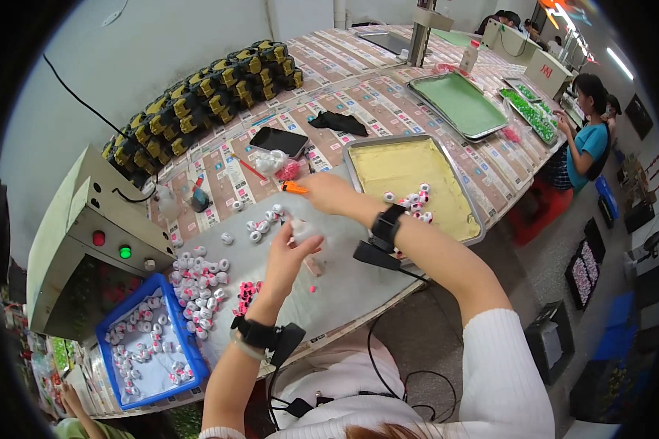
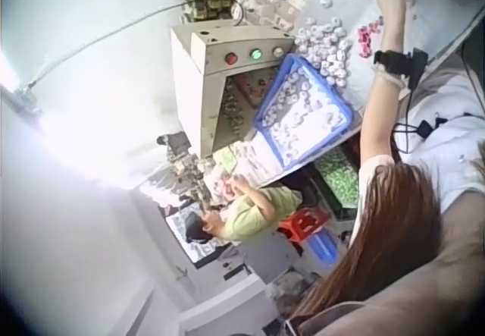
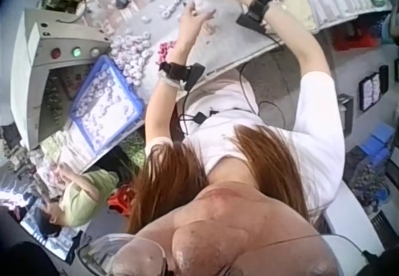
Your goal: Gluing small pink bows onto white plastic cat-shaped figures.
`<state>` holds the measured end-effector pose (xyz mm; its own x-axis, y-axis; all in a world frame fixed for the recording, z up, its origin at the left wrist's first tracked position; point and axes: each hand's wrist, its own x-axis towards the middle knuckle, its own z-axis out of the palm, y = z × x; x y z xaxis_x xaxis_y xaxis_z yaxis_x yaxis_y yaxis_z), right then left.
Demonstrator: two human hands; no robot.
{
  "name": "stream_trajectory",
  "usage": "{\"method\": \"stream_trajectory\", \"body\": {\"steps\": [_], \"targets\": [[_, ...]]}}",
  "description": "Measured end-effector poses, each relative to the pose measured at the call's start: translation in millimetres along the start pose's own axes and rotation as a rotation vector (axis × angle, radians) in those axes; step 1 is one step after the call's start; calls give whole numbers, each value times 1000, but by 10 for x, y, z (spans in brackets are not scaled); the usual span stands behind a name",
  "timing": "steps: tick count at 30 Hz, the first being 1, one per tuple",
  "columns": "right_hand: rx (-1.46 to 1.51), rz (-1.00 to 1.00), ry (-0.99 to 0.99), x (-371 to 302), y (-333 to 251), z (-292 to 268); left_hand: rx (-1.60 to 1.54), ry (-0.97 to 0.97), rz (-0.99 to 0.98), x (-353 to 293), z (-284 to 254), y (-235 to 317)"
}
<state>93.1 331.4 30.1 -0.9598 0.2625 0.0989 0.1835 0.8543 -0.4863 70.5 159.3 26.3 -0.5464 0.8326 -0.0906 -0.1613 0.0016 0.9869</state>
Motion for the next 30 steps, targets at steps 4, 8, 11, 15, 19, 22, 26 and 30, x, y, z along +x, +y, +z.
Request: {"method": "stream_trajectory", "body": {"steps": [4,8,11,15,19,22,26,30], "targets": [[-361,-130,58,246,122,386,-144,89,-75,-305,-116,271],[-672,-27,91,360,80,555,-207,105,-66,-576,-191,282],[-740,-90,40,386,90,542,-259,106,-46,-732,-121,256],[-524,102,12,276,10,384,-251,89,-87,-910,-113,120],[275,114,77,-456,-160,-97,-309,55,-178,-1070,-13,120],[973,150,120,-1404,-406,-379,-234,-181,-278,-1075,225,8],[1062,351,254,-2532,-413,-397,-201,-581,-483,-1059,585,-279],[1192,630,403,-3257,-283,90,-66,-826,-748,-1028,886,-746]]}}
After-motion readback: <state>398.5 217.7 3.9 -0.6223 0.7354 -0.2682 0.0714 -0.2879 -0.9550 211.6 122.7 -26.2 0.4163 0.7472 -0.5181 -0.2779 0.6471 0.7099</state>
